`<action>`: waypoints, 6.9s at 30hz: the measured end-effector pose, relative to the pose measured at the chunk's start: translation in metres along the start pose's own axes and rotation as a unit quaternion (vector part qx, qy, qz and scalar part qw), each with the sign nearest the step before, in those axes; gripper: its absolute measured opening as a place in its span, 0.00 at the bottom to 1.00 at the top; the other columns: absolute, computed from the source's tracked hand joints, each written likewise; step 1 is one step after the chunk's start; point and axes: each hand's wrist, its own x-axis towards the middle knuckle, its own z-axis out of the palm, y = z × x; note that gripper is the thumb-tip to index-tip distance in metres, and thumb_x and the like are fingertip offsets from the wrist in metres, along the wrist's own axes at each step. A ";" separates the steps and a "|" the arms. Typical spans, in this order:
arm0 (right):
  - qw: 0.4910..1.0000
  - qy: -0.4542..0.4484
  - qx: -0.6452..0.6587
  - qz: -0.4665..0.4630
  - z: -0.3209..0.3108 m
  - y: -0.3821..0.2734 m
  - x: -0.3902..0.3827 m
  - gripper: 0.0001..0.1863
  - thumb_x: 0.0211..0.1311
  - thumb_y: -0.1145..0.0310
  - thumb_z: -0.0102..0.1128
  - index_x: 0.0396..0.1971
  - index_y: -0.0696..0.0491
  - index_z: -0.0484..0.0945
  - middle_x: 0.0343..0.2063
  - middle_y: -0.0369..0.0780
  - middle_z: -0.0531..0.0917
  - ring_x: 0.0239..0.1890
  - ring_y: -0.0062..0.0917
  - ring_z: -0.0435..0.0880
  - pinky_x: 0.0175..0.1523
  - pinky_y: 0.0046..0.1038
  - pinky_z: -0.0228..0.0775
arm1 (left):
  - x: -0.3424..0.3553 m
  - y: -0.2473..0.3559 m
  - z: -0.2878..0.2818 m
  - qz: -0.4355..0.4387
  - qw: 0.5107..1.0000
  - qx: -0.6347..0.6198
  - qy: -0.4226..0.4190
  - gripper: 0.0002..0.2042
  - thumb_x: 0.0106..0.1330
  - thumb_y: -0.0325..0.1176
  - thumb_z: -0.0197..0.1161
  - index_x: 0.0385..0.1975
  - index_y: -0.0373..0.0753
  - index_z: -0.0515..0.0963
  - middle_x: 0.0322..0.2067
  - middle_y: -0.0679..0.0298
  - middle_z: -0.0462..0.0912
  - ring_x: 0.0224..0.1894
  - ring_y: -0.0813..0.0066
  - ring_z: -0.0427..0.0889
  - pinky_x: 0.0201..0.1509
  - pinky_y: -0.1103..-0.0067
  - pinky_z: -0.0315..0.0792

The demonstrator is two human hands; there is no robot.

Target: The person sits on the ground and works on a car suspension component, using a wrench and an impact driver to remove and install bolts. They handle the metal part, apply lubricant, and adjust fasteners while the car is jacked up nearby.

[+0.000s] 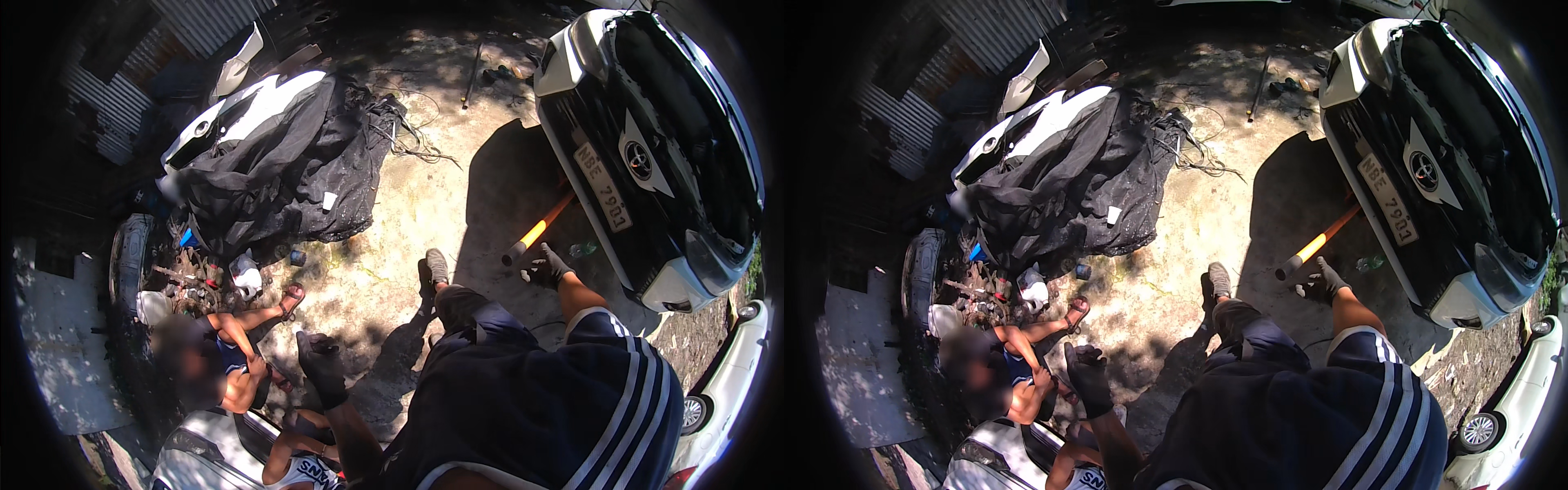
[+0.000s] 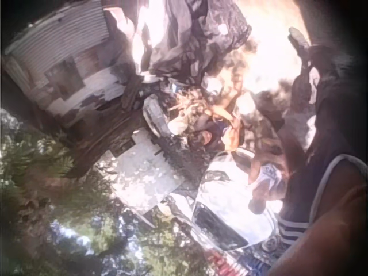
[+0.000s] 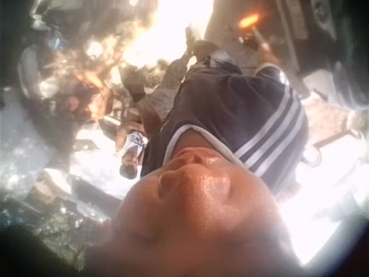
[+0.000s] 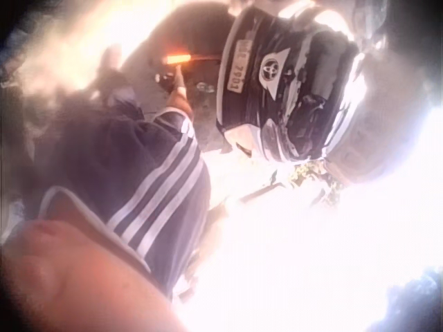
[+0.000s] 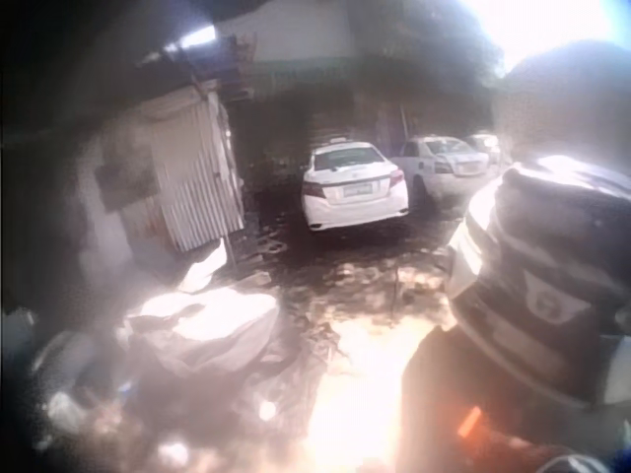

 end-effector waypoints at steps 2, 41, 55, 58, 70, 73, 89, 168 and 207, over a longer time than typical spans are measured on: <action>0.997 -0.033 0.068 -0.026 0.017 0.005 0.005 0.38 0.62 0.37 0.54 0.58 0.55 0.64 0.50 0.53 0.76 0.47 0.48 0.79 0.50 0.49 0.74 | 0.048 0.011 0.063 0.037 0.986 0.136 -0.085 0.18 0.72 0.53 0.51 0.30 0.45 0.75 0.22 0.66 0.78 0.27 0.70 0.79 0.30 0.74 0.70; 0.956 0.101 -0.114 -0.251 0.532 -0.474 0.144 0.14 0.66 0.65 0.60 0.46 0.57 0.79 0.33 0.36 0.83 0.37 0.19 0.82 0.42 0.20 0.75 | 0.774 0.002 0.966 -0.117 0.706 0.591 -0.373 0.28 0.70 0.60 0.49 0.17 0.43 0.71 0.09 0.70 0.65 0.08 0.78 0.62 0.13 0.81 0.57; 0.974 0.155 -0.124 -0.110 0.540 -0.762 0.298 0.09 0.62 0.63 0.59 0.31 0.52 0.80 0.22 0.37 0.80 0.21 0.22 0.78 0.28 0.26 0.71 | 0.807 -0.212 1.267 -0.248 0.538 0.591 -0.547 0.10 0.71 0.37 0.57 0.43 0.38 0.74 0.34 0.64 0.80 0.34 0.76 0.79 0.37 0.80 0.73; 0.918 0.228 -0.130 -0.297 0.577 -0.913 0.313 0.11 0.63 0.64 0.60 0.27 0.57 0.81 0.21 0.34 0.80 0.21 0.13 0.75 0.27 0.18 0.68 | 0.836 -0.233 1.363 -0.318 0.681 0.407 -0.519 0.08 0.72 0.37 0.56 0.41 0.40 0.75 0.28 0.69 0.79 0.30 0.82 0.77 0.33 0.84 0.70; 0.772 0.269 -0.535 -0.214 0.827 -1.265 0.311 0.25 0.51 0.49 0.62 0.41 0.53 0.82 0.39 0.47 0.85 0.42 0.40 0.84 0.45 0.40 0.75 | 0.925 -0.330 1.726 -0.151 0.466 0.550 -0.676 0.07 0.71 0.34 0.57 0.38 0.38 0.78 0.26 0.72 0.77 0.29 0.86 0.72 0.34 0.85 0.67; 0.768 0.322 -0.525 -0.174 0.832 -1.307 0.322 0.26 0.52 0.47 0.61 0.39 0.55 0.83 0.36 0.47 0.85 0.39 0.39 0.85 0.42 0.40 0.76 | 0.922 -0.347 1.809 -0.227 0.379 0.607 -0.661 0.10 0.73 0.36 0.55 0.27 0.43 0.73 0.22 0.74 0.71 0.26 0.86 0.70 0.30 0.84 0.66; 0.885 0.272 -0.342 -0.161 0.619 -1.523 0.389 0.30 0.65 0.44 0.41 0.39 0.53 0.85 0.39 0.50 0.85 0.44 0.44 0.84 0.50 0.40 0.74 | 0.896 -0.699 2.040 0.001 -0.127 0.716 -0.687 0.29 0.60 0.61 0.60 0.31 0.33 0.82 0.28 0.47 0.84 0.33 0.57 0.84 0.38 0.65 0.73; 0.529 0.596 0.550 -0.250 0.245 -1.358 0.913 0.20 0.67 0.60 0.55 0.55 0.55 0.76 0.38 0.36 0.82 0.34 0.17 0.77 0.44 0.23 0.71 | 0.530 -1.588 1.801 0.084 -0.742 0.052 -0.663 0.37 0.61 0.47 0.68 0.67 0.36 0.63 0.47 0.51 0.81 0.43 0.69 0.80 0.49 0.78 0.72; 0.754 0.524 0.298 -0.263 0.292 -1.399 0.866 0.22 0.64 0.60 0.59 0.53 0.58 0.76 0.50 0.50 0.79 0.54 0.38 0.78 0.61 0.35 0.68 | 0.614 -1.344 1.831 -0.095 -0.801 0.027 -0.590 0.22 0.57 0.50 0.64 0.27 0.32 0.77 0.23 0.46 0.79 0.32 0.45 0.81 0.37 0.62 0.74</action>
